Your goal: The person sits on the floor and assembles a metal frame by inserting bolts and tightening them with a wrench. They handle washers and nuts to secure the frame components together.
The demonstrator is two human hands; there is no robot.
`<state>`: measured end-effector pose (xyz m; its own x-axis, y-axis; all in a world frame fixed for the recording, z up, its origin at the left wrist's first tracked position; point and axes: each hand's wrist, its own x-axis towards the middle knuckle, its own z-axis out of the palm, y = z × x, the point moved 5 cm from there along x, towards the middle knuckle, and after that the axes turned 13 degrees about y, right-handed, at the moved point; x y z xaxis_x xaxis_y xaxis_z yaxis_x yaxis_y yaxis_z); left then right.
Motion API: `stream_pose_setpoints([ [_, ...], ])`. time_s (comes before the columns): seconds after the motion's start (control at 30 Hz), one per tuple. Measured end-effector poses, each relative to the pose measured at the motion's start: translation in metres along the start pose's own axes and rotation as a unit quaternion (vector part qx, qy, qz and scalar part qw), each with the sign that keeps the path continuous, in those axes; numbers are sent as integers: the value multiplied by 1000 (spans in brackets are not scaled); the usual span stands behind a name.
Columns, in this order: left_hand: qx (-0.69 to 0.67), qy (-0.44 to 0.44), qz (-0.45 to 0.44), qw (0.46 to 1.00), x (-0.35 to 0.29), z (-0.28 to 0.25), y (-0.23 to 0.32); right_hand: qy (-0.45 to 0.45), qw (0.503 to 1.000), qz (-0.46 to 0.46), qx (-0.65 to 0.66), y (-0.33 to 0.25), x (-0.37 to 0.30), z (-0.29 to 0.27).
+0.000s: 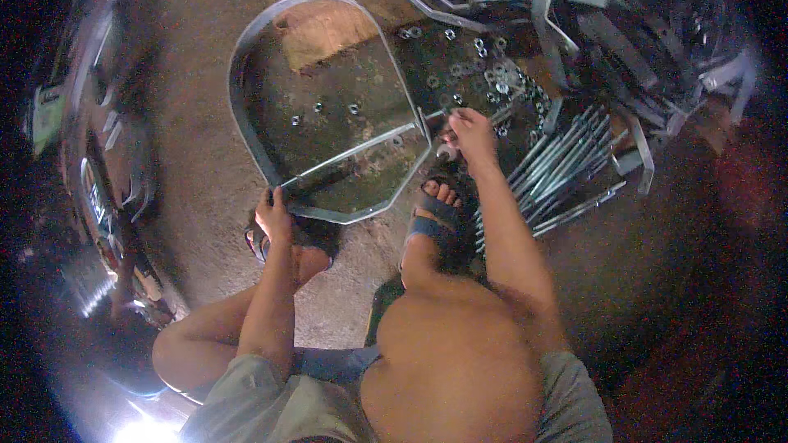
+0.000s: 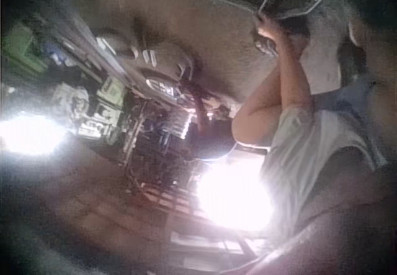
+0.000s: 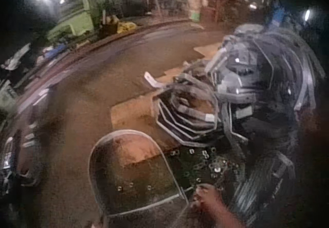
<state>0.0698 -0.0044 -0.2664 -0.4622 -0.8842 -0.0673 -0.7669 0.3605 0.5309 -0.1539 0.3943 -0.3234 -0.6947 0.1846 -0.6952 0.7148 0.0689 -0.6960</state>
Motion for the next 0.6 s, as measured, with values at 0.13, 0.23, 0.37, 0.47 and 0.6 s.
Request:
stream_pose_setpoints([
  [0.13, -29, 48, 11, 998, 0, 7, -2, -46, 997, 37, 56, -3, 3, 9],
  [0.23, 7, 36, 27, 999, 1, 9, 1, -38, 998, 24, 34, -13, 10, 15],
  [0.37, 28, 24, -1, 999, 2, 5, 3, -27, 995, 33, -94, -19, 19, 17],
  [0.47, -46, 26, -23, 998, 2, 3, -2, -3, 991, 11, -134, -12, 30, 22],
  [0.6, -4, -3, -39, 999, 4, 7, -35, 59, 998, -11, -30, -9, 20, 11],
])
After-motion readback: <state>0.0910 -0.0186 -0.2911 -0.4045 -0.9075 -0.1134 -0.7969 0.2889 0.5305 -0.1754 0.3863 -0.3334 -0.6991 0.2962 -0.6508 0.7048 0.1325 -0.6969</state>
